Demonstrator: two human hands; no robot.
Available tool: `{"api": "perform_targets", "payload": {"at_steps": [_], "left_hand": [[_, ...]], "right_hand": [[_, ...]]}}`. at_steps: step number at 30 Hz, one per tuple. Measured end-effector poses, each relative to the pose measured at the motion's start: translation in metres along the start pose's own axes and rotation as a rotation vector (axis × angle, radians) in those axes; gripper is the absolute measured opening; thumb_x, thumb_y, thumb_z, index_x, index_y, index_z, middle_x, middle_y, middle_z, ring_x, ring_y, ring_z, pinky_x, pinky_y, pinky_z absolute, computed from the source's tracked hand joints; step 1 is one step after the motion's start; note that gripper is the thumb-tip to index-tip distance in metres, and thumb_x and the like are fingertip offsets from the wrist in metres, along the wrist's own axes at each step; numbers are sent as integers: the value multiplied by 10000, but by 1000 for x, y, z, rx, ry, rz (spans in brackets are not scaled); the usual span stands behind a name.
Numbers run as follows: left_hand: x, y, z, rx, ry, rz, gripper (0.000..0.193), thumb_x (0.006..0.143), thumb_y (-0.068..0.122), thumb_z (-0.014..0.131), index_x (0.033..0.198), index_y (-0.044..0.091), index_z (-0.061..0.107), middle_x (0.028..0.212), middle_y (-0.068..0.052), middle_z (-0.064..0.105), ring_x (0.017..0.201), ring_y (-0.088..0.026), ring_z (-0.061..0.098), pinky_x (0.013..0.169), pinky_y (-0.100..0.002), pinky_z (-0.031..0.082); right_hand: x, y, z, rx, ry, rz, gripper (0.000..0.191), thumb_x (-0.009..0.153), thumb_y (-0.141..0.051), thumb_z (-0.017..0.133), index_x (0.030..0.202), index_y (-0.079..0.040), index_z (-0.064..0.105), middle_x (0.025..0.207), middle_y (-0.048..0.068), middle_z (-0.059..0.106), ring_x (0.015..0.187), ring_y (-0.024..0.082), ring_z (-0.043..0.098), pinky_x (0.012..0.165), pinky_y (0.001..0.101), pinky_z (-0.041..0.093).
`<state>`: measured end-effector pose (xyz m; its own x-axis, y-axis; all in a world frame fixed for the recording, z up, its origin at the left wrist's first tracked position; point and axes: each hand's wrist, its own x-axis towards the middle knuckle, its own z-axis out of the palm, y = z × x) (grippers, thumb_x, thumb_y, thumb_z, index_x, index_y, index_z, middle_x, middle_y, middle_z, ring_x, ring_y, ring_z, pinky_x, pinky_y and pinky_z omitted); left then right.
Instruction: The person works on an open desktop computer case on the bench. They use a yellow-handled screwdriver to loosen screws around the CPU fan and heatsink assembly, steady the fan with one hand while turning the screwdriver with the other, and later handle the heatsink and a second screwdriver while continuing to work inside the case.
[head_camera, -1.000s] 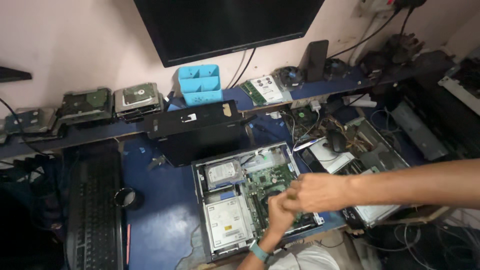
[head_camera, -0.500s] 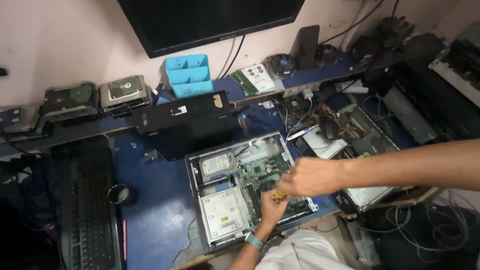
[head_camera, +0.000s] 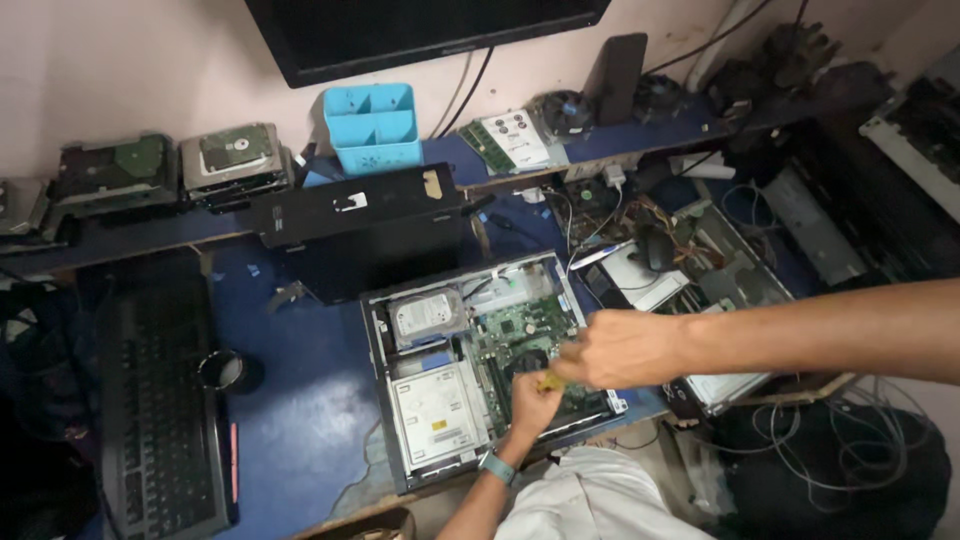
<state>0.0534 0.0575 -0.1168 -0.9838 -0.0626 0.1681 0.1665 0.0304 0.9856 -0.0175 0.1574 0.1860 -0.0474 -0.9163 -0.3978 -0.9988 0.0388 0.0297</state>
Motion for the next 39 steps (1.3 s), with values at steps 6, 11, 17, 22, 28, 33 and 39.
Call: {"api": "perform_targets", "payload": {"at_steps": [6,11,17,22,28,33,39], "left_hand": [[0,-4,-2,45,-73,3,168,860,128,755,773,-11,722,558,-119,602,499,-116,508,470,-339,385],[6,24,-5,174,-75,-88,195,883,158,779,807,-4,702,572,-137,547,490,-182,470,498,-370,395],[0,70,15,-109,88,131,367,764,167,845,996,10,609,870,-96,715,813,-203,710,711,-358,553],[26,44,1,-49,-373,301,152,773,97,754,893,8,724,925,-127,758,865,-225,749,745,-354,586],[14,64,1,-230,-292,-43,220,800,96,725,996,4,687,939,-116,761,889,-198,745,767,-325,589],[3,84,13,-77,95,234,377,775,66,796,1116,-36,672,1052,-172,728,987,-246,709,806,-356,573],[47,9,-14,-467,-544,-121,340,867,131,832,1115,-27,661,1059,-130,723,971,-233,708,813,-364,609]], "right_hand": [[-5,2,11,-85,244,-117,255,847,-250,618,883,-3,568,706,102,627,544,263,657,462,405,491],[-5,13,19,-12,-34,155,264,936,-273,583,902,-12,612,686,105,621,576,276,676,485,403,505],[5,-1,30,45,-14,241,286,1001,-354,544,923,-106,663,650,93,622,554,286,660,453,427,476],[-2,-3,42,-125,466,-305,263,825,-235,560,993,-33,549,780,70,617,673,233,650,567,380,491],[11,2,51,189,81,198,283,886,-247,606,1002,2,533,687,119,600,558,343,644,433,448,469],[28,-5,53,173,452,199,272,784,-210,633,927,-1,532,683,152,626,595,332,650,517,430,501],[50,18,84,1636,253,-122,422,965,-226,634,613,5,606,548,74,601,550,210,627,579,424,520]]}}
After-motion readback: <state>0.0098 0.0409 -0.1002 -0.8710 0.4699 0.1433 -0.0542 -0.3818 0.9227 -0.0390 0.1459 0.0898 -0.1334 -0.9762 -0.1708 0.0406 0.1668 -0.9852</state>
